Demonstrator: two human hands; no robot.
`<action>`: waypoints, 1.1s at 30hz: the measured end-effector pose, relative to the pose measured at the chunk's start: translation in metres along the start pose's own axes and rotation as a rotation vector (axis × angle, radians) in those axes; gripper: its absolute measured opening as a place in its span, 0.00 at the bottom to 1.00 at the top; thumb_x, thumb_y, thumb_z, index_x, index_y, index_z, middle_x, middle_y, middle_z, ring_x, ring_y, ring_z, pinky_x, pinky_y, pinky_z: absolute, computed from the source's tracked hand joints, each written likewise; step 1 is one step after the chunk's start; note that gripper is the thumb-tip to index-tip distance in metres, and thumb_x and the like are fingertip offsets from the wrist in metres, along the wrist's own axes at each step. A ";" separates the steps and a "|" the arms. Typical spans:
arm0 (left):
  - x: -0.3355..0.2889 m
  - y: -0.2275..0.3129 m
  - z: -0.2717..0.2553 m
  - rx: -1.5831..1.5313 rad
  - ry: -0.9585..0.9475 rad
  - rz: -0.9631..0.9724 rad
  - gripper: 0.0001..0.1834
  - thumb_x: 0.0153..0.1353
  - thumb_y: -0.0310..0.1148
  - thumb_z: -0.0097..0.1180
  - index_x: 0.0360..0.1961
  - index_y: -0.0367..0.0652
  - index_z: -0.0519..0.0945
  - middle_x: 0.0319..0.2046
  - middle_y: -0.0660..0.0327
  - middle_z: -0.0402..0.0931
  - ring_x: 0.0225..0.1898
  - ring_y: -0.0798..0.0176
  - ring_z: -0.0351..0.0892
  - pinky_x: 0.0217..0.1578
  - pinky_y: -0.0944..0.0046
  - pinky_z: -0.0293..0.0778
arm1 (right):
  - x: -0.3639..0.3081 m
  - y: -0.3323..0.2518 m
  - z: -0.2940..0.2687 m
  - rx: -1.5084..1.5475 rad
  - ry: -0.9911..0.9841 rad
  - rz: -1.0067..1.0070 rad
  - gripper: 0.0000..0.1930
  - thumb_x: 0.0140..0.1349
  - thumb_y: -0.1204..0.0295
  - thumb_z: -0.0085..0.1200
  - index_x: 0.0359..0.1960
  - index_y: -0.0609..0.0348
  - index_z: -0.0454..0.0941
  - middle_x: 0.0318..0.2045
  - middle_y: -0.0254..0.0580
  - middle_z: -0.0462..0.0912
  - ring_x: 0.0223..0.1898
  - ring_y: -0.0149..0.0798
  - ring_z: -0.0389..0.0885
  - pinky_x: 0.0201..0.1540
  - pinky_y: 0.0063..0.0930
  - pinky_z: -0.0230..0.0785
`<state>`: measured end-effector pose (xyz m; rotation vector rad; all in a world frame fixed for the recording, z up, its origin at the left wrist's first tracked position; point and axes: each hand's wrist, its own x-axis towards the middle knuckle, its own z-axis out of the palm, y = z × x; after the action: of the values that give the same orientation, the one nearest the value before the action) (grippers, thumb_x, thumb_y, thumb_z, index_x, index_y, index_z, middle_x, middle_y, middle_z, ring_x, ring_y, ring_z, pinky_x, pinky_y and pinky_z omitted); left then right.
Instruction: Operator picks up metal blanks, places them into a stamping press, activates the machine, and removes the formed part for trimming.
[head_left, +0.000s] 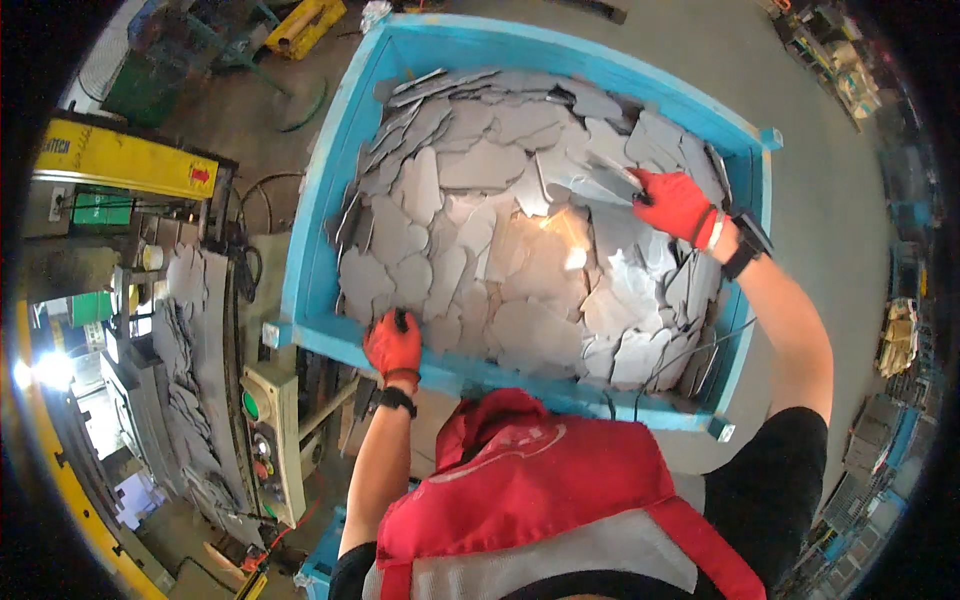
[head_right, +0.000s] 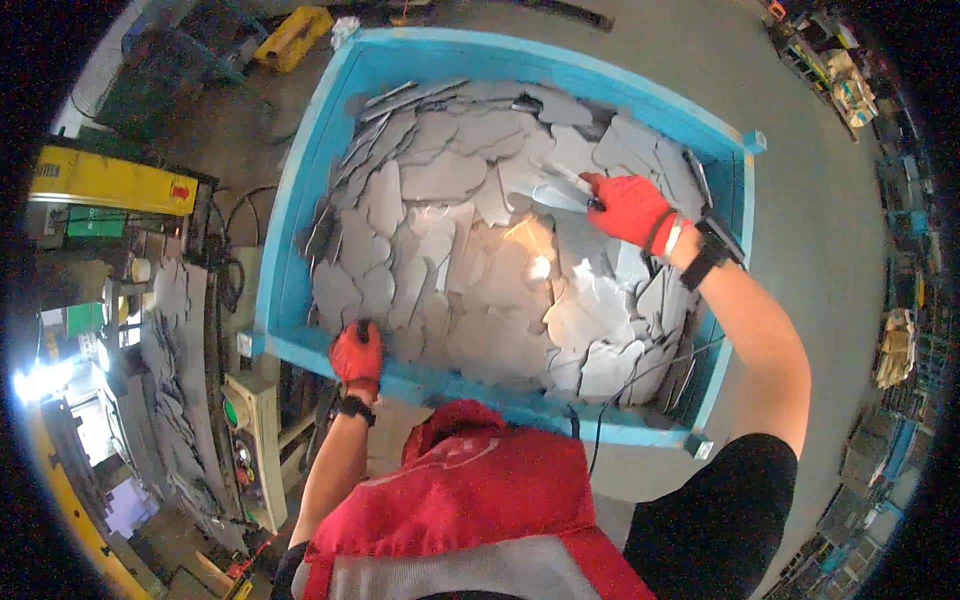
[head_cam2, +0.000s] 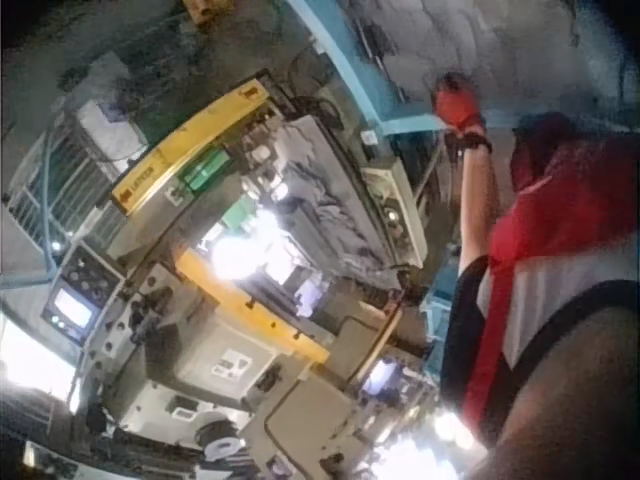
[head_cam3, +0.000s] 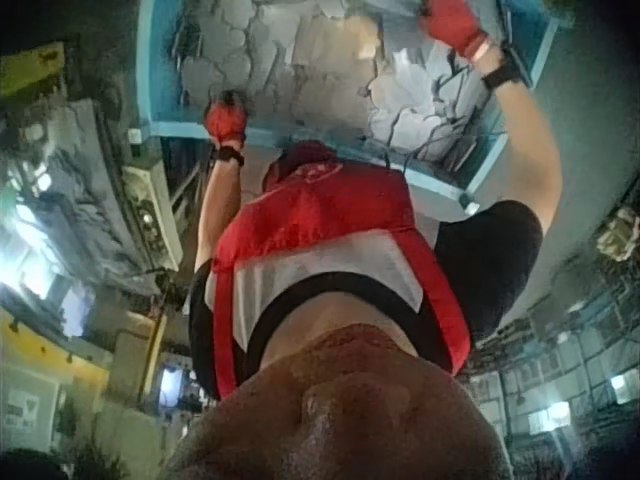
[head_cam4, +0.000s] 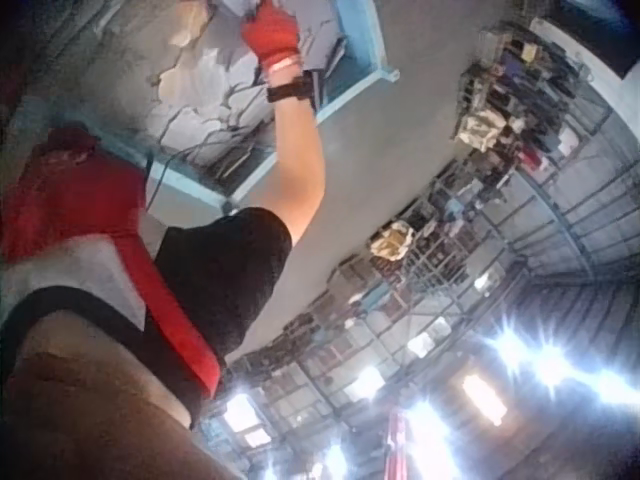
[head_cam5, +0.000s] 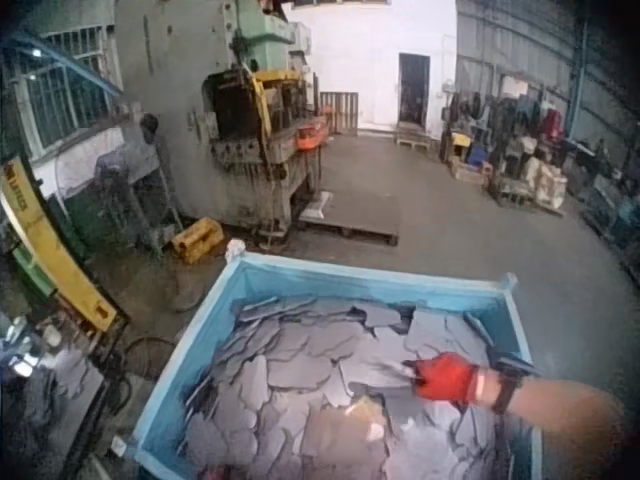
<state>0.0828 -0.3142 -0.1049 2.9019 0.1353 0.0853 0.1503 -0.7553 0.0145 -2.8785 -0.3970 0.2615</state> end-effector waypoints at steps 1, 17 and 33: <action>0.001 -0.001 -0.001 0.009 -0.038 -0.004 0.12 0.50 0.42 0.50 0.27 0.45 0.77 0.25 0.55 0.76 0.31 0.51 0.74 0.44 0.56 0.65 | -0.007 -0.017 -0.008 0.086 0.023 0.059 0.18 0.48 0.65 0.50 0.39 0.62 0.71 0.21 0.49 0.76 0.26 0.48 0.76 0.28 0.40 0.66; -0.004 0.000 -0.009 -0.162 -0.026 0.220 0.19 0.52 0.40 0.51 0.44 0.42 0.73 0.43 0.50 0.71 0.42 0.50 0.71 0.46 0.56 0.65 | -0.025 -0.127 0.092 0.540 -0.244 0.036 0.25 0.45 0.61 0.54 0.45 0.61 0.70 0.33 0.51 0.76 0.35 0.47 0.74 0.38 0.35 0.66; 0.009 0.099 0.028 -0.226 -0.437 0.252 0.36 0.46 0.53 0.54 0.55 0.46 0.65 0.49 0.46 0.66 0.53 0.46 0.63 0.50 0.58 0.62 | -0.158 -0.131 0.171 1.083 0.272 0.758 0.23 0.53 0.59 0.53 0.47 0.62 0.69 0.31 0.46 0.77 0.31 0.36 0.76 0.35 0.27 0.68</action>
<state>0.1017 -0.4152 -0.1082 2.6220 -0.2958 -0.4576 -0.0671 -0.6440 -0.0949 -1.8068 0.6988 0.1255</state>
